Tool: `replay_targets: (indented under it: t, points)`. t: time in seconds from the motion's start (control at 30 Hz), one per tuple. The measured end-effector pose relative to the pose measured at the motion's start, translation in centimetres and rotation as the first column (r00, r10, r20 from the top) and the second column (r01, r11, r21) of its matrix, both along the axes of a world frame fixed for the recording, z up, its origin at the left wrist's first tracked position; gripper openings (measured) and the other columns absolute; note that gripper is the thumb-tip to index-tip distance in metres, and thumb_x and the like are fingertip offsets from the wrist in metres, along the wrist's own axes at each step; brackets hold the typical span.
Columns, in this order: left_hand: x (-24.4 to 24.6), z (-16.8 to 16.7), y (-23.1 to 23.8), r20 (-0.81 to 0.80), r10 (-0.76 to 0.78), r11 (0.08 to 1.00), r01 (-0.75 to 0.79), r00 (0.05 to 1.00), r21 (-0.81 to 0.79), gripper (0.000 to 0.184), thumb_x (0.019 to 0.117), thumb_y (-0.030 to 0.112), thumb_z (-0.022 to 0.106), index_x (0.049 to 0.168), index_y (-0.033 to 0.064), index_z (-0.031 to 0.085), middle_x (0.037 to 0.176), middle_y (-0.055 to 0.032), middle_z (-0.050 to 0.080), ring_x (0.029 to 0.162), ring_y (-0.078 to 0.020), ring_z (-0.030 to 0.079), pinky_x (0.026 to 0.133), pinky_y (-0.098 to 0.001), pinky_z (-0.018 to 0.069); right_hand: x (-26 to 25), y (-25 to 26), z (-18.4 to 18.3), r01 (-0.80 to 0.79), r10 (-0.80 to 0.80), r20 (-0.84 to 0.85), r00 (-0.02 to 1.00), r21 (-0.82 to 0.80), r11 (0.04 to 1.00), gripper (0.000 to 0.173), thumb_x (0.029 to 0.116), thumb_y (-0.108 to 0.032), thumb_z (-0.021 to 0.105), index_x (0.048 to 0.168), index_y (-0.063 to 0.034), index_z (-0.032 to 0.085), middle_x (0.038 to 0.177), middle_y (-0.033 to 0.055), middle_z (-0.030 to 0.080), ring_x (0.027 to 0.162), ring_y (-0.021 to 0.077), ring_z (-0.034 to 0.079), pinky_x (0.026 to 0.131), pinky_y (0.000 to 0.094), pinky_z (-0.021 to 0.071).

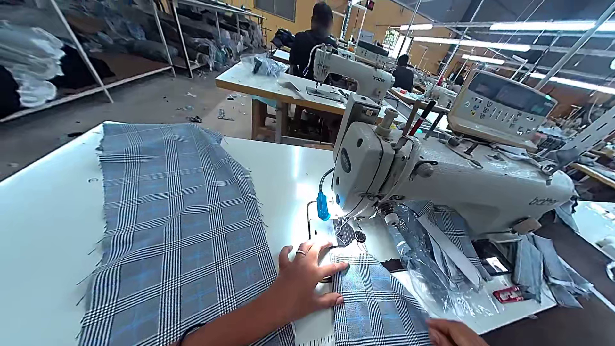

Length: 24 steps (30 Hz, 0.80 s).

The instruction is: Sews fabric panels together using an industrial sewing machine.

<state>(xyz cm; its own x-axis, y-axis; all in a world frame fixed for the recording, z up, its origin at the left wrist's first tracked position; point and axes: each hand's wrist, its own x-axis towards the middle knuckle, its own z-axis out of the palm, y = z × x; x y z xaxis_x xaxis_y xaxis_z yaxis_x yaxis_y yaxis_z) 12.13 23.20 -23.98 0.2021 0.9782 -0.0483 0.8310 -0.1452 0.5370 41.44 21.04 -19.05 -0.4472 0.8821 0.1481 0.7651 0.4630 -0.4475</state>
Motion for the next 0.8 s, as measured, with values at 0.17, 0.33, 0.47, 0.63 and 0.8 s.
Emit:
replay_targets:
  t: [0.17, 0.33, 0.47, 0.63, 0.8]
  points:
    - [0.3, 0.3, -1.4, 0.043, 0.105, 0.994, -0.106, 0.994, 0.023, 0.091, 0.0839, 0.048, 0.078, 0.154, 0.0028, 0.042, 0.154, -0.0226, 0.045, 0.146, -0.0436, 0.036, 0.111, -0.0747, 0.0170, -4.1, 2.0, -1.9, 0.081, -0.082, 0.015, 0.997, 0.075, 0.994, 0.026, 0.0985, 0.007, 0.050, 0.115, 0.0120, 0.069, 0.109, 0.0312, 0.070, 0.101, 0.0483, 0.069, 0.089, 0.0558, 0.0558]
    - [0.2, 0.1, -2.7, 0.092, 0.161, 0.986, -0.165, 0.983, 0.037, 0.085, 0.0807, 0.048, 0.080, 0.140, -0.0055, 0.052, 0.152, -0.0246, 0.046, 0.146, -0.0424, 0.037, 0.113, -0.0706, 0.0180, -6.2, 1.8, -2.6, 0.205, -0.205, 0.092, 0.974, 0.008, 0.979, 0.047, 0.0995, -0.006, 0.059, 0.138, 0.0199, 0.049, 0.126, 0.0400, 0.061, 0.114, 0.0574, 0.061, 0.095, 0.0612, 0.0509]
    - [0.3, 0.2, -2.6, 0.106, 0.167, 0.986, -0.169, 0.980, 0.012, 0.077, 0.0798, 0.046, 0.081, 0.133, -0.0043, 0.056, 0.153, -0.0243, 0.045, 0.147, -0.0416, 0.035, 0.113, -0.0699, 0.0170, -6.7, 2.4, -2.0, 0.244, -0.231, 0.203, 0.952, -0.043, 0.969, 0.060, 0.0949, -0.013, 0.069, 0.138, 0.0213, 0.047, 0.121, 0.0405, 0.061, 0.112, 0.0579, 0.061, 0.095, 0.0621, 0.0496]
    - [0.3, 0.0, -2.6, 0.146, 0.169, 0.984, -0.177, 0.975, 0.038, 0.074, 0.0780, 0.041, 0.084, 0.136, 0.0025, 0.057, 0.150, -0.0260, 0.045, 0.145, -0.0447, 0.036, 0.112, -0.0708, 0.0176, -6.9, 1.8, -2.6, 0.059, -0.100, 0.135, 0.986, 0.278, 0.959, 0.008, 0.0771, 0.005, 0.071, 0.084, 0.0082, 0.070, 0.085, 0.0265, 0.067, 0.085, 0.0503, 0.066, 0.069, 0.0573, 0.0534]
    - [0.3, 0.0, -2.6, 0.143, 0.172, 0.984, -0.177, 0.975, 0.023, 0.074, 0.0786, 0.042, 0.083, 0.136, 0.0031, 0.056, 0.152, -0.0255, 0.043, 0.146, -0.0451, 0.035, 0.112, -0.0716, 0.0169, -6.5, 1.0, -2.8, -0.060, 0.061, 0.027, 0.998, -0.035, 0.998, 0.030, 0.0920, -0.022, 0.072, 0.093, 0.0084, 0.071, 0.128, 0.0332, 0.062, 0.120, 0.0541, 0.058, 0.096, 0.0676, 0.0443]
